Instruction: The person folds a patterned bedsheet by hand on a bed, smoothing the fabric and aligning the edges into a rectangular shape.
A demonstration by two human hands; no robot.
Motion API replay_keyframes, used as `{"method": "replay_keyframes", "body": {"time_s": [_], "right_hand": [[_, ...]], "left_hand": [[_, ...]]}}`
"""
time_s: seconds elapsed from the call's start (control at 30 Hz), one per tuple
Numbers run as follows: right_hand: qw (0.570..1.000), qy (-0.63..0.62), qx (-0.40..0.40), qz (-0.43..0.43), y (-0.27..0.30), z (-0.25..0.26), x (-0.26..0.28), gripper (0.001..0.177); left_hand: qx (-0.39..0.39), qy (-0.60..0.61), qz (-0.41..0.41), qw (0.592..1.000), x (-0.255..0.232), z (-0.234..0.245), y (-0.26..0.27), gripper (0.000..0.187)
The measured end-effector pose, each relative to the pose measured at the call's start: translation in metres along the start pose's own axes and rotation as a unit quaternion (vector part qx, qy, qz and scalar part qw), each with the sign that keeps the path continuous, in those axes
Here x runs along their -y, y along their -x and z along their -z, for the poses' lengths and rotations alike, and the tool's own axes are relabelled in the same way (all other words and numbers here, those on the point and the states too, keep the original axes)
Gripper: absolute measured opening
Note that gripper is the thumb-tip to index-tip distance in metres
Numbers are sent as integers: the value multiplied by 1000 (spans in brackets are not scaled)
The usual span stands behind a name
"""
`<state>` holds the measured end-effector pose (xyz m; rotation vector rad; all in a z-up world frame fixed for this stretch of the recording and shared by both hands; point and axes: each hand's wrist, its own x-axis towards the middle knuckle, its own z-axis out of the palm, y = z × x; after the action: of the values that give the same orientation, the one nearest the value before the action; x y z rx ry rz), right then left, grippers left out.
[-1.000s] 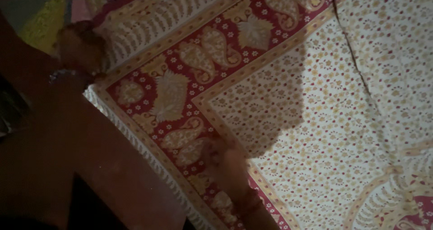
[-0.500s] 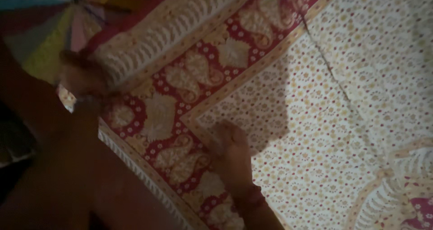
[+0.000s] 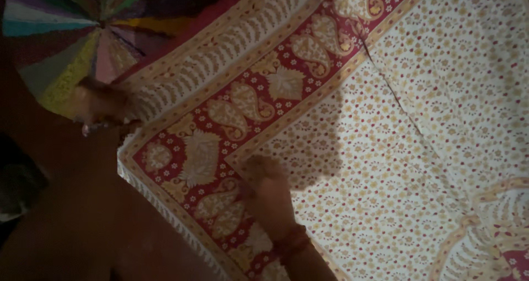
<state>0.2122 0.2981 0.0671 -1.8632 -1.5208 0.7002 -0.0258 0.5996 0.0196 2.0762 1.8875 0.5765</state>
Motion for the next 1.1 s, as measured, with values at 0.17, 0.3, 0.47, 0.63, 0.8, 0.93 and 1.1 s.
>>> {"method": "replay_keyframes", "body": {"time_s": [0.17, 0.3, 0.47, 0.63, 0.8, 0.93, 1.1], "right_hand": [[999, -1, -21, 31, -27, -1, 11, 53], [999, -27, 21, 18, -50, 8, 15, 62], [999, 17, -23, -41, -51, 17, 1, 59], [967, 201, -93, -123, -29, 25, -36, 56], [957, 173, -93, -214, 14, 54, -64, 66], [952, 169, -83, -242, 49, 75, -72, 71], [946, 183, -131, -235, 109, 94, -81, 65]], "left_hand": [[-10, 9, -74, 997, -33, -15, 48, 55], [70, -26, -89, 993, -45, -43, 128, 56], [126, -52, -82, 987, -54, -74, 182, 58], [129, -60, -61, 988, -49, -85, 195, 60], [126, -60, -49, 989, -48, -92, 181, 62], [105, -67, -45, 991, -72, -92, 172, 63], [73, -31, -177, 981, -157, -89, 249, 65]]}}
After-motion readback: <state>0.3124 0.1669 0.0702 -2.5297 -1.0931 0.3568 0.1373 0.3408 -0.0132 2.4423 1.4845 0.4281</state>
